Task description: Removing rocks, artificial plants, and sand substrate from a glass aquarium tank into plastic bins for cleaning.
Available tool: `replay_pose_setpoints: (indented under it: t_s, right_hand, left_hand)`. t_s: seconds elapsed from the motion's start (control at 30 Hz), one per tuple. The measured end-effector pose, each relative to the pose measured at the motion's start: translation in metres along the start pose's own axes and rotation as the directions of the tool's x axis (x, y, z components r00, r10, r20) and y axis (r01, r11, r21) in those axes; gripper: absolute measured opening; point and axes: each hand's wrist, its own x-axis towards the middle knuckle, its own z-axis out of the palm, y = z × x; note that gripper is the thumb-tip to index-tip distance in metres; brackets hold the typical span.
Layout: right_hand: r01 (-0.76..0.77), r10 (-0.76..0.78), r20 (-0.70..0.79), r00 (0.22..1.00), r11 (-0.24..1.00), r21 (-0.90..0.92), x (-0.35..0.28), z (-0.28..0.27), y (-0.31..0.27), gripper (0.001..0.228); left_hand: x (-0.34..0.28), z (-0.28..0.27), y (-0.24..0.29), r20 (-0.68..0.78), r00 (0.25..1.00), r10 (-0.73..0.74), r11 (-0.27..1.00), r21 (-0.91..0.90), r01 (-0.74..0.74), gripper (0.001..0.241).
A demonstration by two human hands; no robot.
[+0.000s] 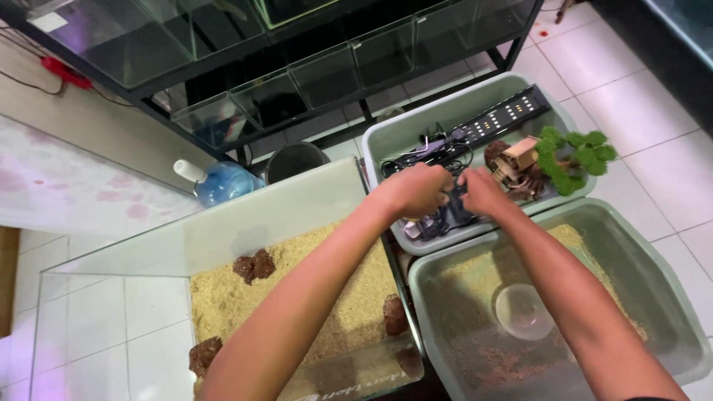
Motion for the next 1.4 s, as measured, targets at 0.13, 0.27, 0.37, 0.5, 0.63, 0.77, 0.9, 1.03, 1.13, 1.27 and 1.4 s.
replay_pose_setpoints:
  t_s: [0.13,0.27,0.37,0.5,0.63,0.77,0.9,1.03,1.13,1.27,1.4]
  right_hand:
    - [0.015,-0.014,0.030,0.999,0.999,-0.036,-0.014,0.003,-0.035,0.040]
    - [0.088,-0.087,0.024,0.996,0.994,-0.061,-0.005,0.019,-0.046,0.051]
    - [0.041,-0.041,0.058,0.997,0.999,0.000,0.010,0.037,-0.039,0.054]
    - [0.321,-0.272,0.220,0.937,0.918,-0.232,0.021,0.052,-0.023,0.035]
    - [0.305,-0.254,0.276,0.927,0.939,-0.162,-0.012,0.019,-0.061,0.044]
    - [0.376,-0.299,0.335,0.893,0.906,-0.195,-0.035,-0.006,-0.101,0.047]
    - [0.113,-0.064,0.378,0.924,0.988,-0.107,-0.032,-0.014,-0.103,0.061]
    - [-0.093,0.085,0.349,0.933,0.996,0.005,-0.021,-0.013,-0.088,0.076]
    - [-0.082,0.062,0.339,0.939,0.996,0.044,-0.009,-0.009,-0.072,0.088]
    - [-0.078,0.100,0.364,0.926,0.994,-0.074,-0.025,-0.026,-0.085,0.092]
    - [-0.078,0.151,0.386,0.910,0.977,-0.199,-0.041,-0.037,-0.089,0.087]
  left_hand:
    - [-0.003,0.007,0.002,0.021,1.000,-0.009,1.000,-0.027,0.009,0.037]
    - [-0.005,0.008,0.000,0.039,0.999,-0.015,1.000,-0.013,0.015,0.037]
    - [0.007,0.014,-0.004,0.031,0.999,-0.017,1.000,0.016,0.017,0.036]
    - [0.010,0.017,-0.011,0.038,0.999,-0.017,0.999,0.042,0.016,0.037]
    - [0.004,0.008,-0.007,0.032,0.999,-0.021,0.999,0.044,0.020,0.034]
    - [-0.001,0.007,-0.004,0.053,0.998,-0.033,0.996,0.085,0.028,0.037]
    - [0.008,0.013,-0.012,0.028,0.998,-0.050,0.997,0.069,0.048,0.031]
    - [-0.016,-0.002,0.005,0.034,0.997,-0.071,0.996,0.057,0.069,0.036]
    - [-0.014,-0.003,0.005,0.028,0.997,-0.068,0.997,0.047,0.066,0.036]
    - [-0.005,0.006,0.003,0.037,0.998,-0.053,0.997,0.051,0.051,0.036]
    - [-0.018,-0.002,0.006,0.030,0.999,-0.040,0.998,0.055,0.038,0.035]
